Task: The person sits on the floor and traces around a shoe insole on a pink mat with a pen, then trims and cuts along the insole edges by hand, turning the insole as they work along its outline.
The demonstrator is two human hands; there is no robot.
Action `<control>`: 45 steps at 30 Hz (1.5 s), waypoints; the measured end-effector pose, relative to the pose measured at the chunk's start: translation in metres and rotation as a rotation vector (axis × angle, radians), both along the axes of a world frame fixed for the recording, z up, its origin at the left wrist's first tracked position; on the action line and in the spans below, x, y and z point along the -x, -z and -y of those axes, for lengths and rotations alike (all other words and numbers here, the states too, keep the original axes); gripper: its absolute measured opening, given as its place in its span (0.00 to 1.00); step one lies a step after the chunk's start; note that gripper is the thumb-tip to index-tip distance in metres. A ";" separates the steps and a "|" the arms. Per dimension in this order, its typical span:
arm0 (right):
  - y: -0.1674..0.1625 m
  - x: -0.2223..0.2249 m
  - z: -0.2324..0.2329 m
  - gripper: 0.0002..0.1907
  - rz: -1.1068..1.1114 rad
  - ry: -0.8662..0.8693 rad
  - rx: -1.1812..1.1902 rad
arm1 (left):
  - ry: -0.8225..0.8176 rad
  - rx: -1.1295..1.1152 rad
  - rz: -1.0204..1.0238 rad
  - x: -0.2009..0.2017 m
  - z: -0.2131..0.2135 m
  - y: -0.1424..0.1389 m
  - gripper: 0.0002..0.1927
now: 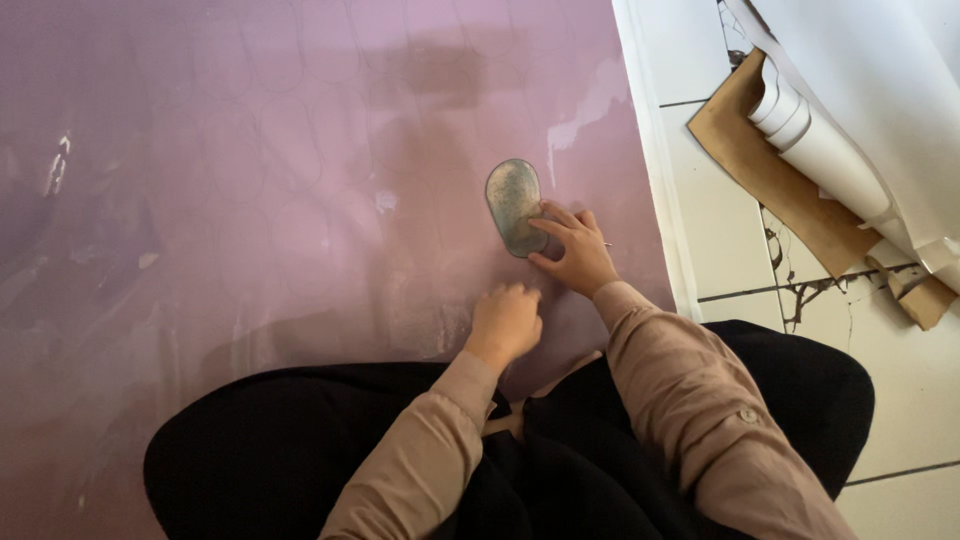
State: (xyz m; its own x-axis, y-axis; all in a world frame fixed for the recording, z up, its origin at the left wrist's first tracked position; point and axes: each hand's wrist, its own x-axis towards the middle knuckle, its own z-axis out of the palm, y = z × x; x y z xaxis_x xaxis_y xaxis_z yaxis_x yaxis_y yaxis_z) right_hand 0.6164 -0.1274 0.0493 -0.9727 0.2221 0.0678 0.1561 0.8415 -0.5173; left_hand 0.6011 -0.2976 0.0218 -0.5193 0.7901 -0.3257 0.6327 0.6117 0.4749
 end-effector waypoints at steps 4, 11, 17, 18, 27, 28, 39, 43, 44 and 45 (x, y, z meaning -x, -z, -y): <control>0.003 0.001 -0.001 0.27 -0.002 -0.007 0.012 | -0.210 -0.225 -0.235 0.010 -0.015 0.008 0.26; 0.002 0.009 -0.006 0.06 -0.080 0.378 -0.102 | -0.088 0.011 -0.312 -0.002 -0.040 0.035 0.36; -0.009 0.015 0.013 0.09 -0.027 -0.226 -0.152 | -0.084 0.062 -0.278 -0.017 -0.052 0.057 0.39; -0.011 0.018 0.017 0.08 0.043 -0.223 -0.199 | -0.082 0.084 -0.268 -0.018 -0.055 0.059 0.41; -0.023 0.098 0.025 0.10 -0.087 -0.066 -0.280 | -0.026 0.057 -0.279 -0.017 -0.060 0.049 0.32; -0.024 0.109 0.024 0.10 -0.048 -0.020 -0.294 | -0.048 0.033 -0.279 -0.016 -0.058 0.047 0.30; -0.022 0.032 -0.007 0.07 -0.004 -0.009 -0.474 | -0.184 -0.221 -0.066 0.023 -0.035 0.037 0.21; -0.006 -0.006 0.003 0.07 0.106 -0.187 -0.556 | -0.174 -0.316 0.042 0.048 -0.020 0.041 0.30; -0.001 -0.007 0.007 0.08 0.033 -0.196 -0.494 | -0.193 -0.400 0.062 0.054 -0.017 0.042 0.34; 0.004 -0.004 0.013 0.08 -0.040 -0.207 -0.430 | -0.215 -0.483 0.082 0.058 -0.014 0.043 0.37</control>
State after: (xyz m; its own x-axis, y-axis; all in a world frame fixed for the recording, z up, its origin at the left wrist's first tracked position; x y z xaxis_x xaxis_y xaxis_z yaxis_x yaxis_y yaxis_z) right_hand 0.6206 -0.1407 0.0453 -0.9883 -0.0321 0.1490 -0.0500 0.9918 -0.1174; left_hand 0.5430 -0.2833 -0.0209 -0.6742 0.7386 0.0022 0.4663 0.4233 0.7768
